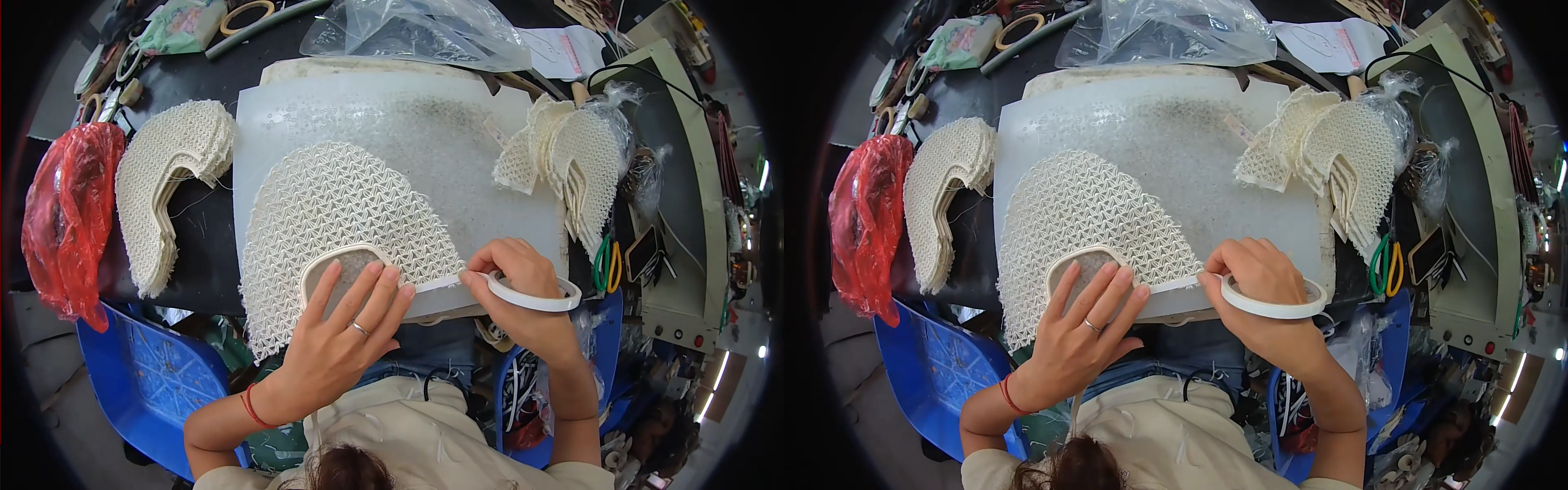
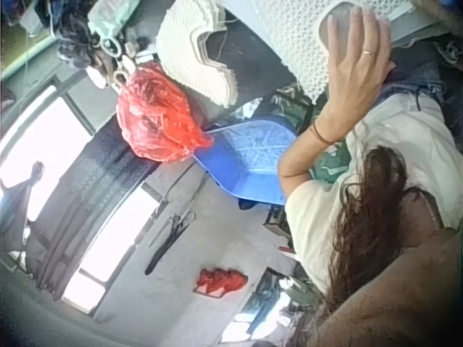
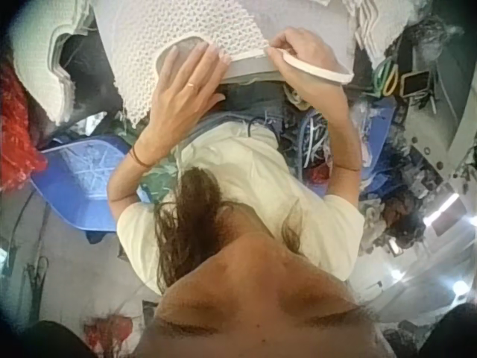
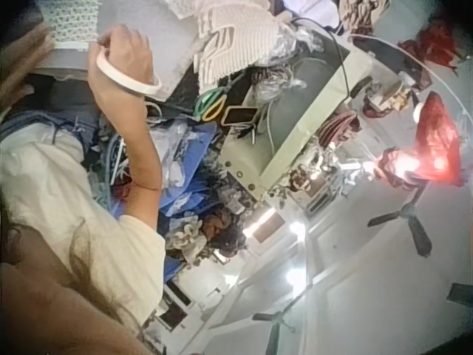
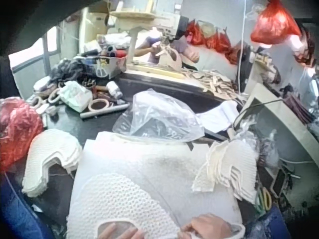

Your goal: The person sits on the floor and applies white adhesive tape to the curved edges of white mesh fabric pieces. They place a mesh piece on a translucent cutting board, smooth the tape along the perimeter, and then move the finished piece to a stack on the left. The process is repeated for multiple identical mesh pieces.

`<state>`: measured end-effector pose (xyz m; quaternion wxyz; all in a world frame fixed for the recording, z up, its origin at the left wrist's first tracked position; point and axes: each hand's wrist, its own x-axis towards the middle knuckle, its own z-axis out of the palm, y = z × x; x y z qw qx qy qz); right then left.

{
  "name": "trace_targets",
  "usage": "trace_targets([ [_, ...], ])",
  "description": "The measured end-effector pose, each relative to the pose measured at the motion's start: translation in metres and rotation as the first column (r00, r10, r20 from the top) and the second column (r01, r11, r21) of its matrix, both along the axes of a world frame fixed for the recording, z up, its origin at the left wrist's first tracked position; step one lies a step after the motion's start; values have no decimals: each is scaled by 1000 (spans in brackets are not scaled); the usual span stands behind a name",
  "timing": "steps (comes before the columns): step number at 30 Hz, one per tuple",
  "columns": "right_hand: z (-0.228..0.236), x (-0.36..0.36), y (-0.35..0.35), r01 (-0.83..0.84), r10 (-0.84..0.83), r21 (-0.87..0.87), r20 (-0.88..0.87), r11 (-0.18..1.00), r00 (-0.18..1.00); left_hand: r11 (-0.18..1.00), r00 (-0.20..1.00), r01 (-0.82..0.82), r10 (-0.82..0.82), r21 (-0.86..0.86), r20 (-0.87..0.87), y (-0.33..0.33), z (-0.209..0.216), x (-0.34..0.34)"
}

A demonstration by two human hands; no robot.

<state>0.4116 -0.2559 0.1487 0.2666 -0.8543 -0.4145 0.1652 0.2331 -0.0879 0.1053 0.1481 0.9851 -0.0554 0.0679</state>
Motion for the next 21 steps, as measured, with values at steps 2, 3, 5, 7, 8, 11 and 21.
trace_targets([
  [2,-3,-7,-1,17,-14,-23,115,1000,993,1000,1000,-4,4,-3,9,0,-2,0],
  [3,-4,-11,-1,26,-20,-34,173,999,985,1000,1000,-6,6,-5,14,-1,-3,-1],
  [5,-6,-19,2,53,-50,-7,235,999,971,1000,1000,0,0,-20,9,1,-3,-1],
  [7,-14,-28,-2,200,-215,96,190,975,958,1000,1000,-3,3,-24,23,1,-4,-5],
  [8,-27,-31,-11,336,-357,178,105,925,928,1000,999,-6,7,-15,49,0,-7,-3],
  [11,-31,1,-49,642,-702,407,-1,650,712,1000,998,-13,13,-3,69,1,-7,-2],
  [21,10,-30,-10,316,-343,436,-19,843,939,969,931,-174,220,-175,292,15,10,-29],
])
